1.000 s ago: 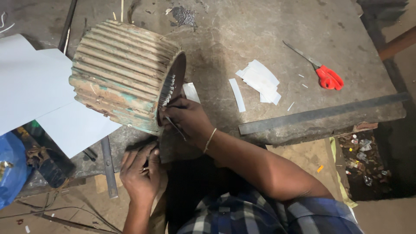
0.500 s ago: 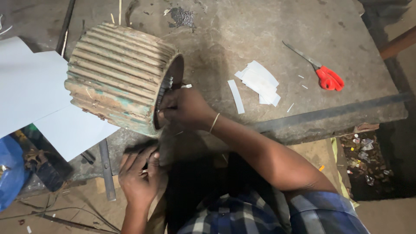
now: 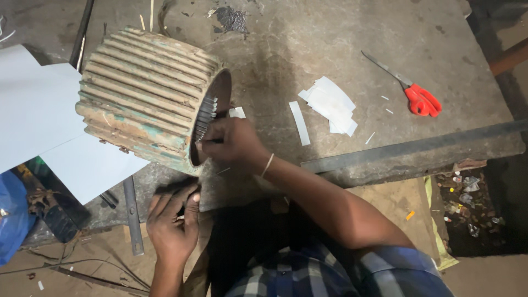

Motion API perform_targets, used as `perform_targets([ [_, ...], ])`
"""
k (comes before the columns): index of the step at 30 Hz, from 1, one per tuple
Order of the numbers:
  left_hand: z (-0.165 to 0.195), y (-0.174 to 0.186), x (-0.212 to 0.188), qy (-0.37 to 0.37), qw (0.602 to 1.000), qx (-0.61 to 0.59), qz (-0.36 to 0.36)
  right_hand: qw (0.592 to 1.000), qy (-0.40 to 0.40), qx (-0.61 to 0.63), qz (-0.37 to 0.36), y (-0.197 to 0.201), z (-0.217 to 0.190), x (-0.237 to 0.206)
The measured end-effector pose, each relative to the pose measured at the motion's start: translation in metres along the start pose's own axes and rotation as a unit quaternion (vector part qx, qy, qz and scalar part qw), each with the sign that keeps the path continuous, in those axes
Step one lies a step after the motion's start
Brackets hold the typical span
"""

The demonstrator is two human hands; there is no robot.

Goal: The person cuts strips from a white sheet with scissors, folds and creases each strip by hand, and inserts the folded strips into the slots of an electric motor stator on the workbench. At the end the person lifts and repositions the motor housing.

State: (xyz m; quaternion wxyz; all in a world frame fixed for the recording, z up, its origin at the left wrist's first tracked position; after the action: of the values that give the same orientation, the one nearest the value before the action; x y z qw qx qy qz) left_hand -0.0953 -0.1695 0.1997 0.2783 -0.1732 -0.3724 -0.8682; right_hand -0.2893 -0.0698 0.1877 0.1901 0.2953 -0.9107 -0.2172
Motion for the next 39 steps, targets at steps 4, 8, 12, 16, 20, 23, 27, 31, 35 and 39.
perform_targets([
  [4, 0.002, 0.002, 0.000, -0.008, 1.000, 0.003, 0.006, 0.997, -0.030, 0.030, -0.066, 0.000, 0.005, -0.006],
  [8, -0.001, 0.000, 0.001, 0.004, 1.000, 0.001, -0.003, 1.000, -0.012, 0.022, -0.016, 0.005, 0.004, -0.007],
  [12, -0.002, -0.001, 0.002, 0.003, 1.000, 0.019, -0.012, 0.999, -0.031, 0.033, -0.003, -0.002, 0.009, -0.004],
  [16, 0.001, 0.001, 0.001, -0.012, 1.000, 0.004, -0.007, 0.995, -0.056, 0.082, -0.031, -0.006, 0.015, -0.008],
  [20, -0.001, -0.001, 0.001, -0.006, 1.000, 0.016, -0.010, 0.999, -0.047, 0.023, -0.007, -0.003, 0.013, -0.005],
  [23, -0.002, -0.002, 0.000, -0.005, 1.000, 0.025, -0.015, 0.996, -0.057, 0.054, -0.041, -0.009, 0.012, -0.002],
  [27, 0.000, -0.001, -0.001, -0.011, 1.000, 0.021, -0.013, 0.998, -0.047, 0.023, -0.025, -0.002, 0.007, -0.002],
  [31, 0.002, -0.001, 0.001, 0.002, 1.000, 0.002, -0.009, 0.997, -0.072, 0.002, -0.029, -0.002, 0.009, 0.000],
  [35, 0.005, -0.001, 0.003, -0.009, 1.000, 0.012, -0.028, 0.996, -0.062, 0.038, -0.044, -0.007, 0.012, 0.000],
  [39, 0.005, -0.001, 0.001, -0.007, 1.000, 0.010, -0.019, 0.999, -0.030, 0.006, -0.019, -0.007, 0.017, 0.001],
])
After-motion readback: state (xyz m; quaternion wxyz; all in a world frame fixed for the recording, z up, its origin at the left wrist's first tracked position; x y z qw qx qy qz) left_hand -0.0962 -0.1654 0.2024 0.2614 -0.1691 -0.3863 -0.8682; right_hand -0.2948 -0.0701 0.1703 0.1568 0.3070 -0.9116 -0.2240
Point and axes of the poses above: each hand's wrist, its own x-axis towards the middle knuckle, its own y-axis out of the back of the hand, z = x × y, the point moved 8 cm from there along x, towards the middle knuckle, and after that the axes turned 4 degrees about -x, right-handed, at the moved point
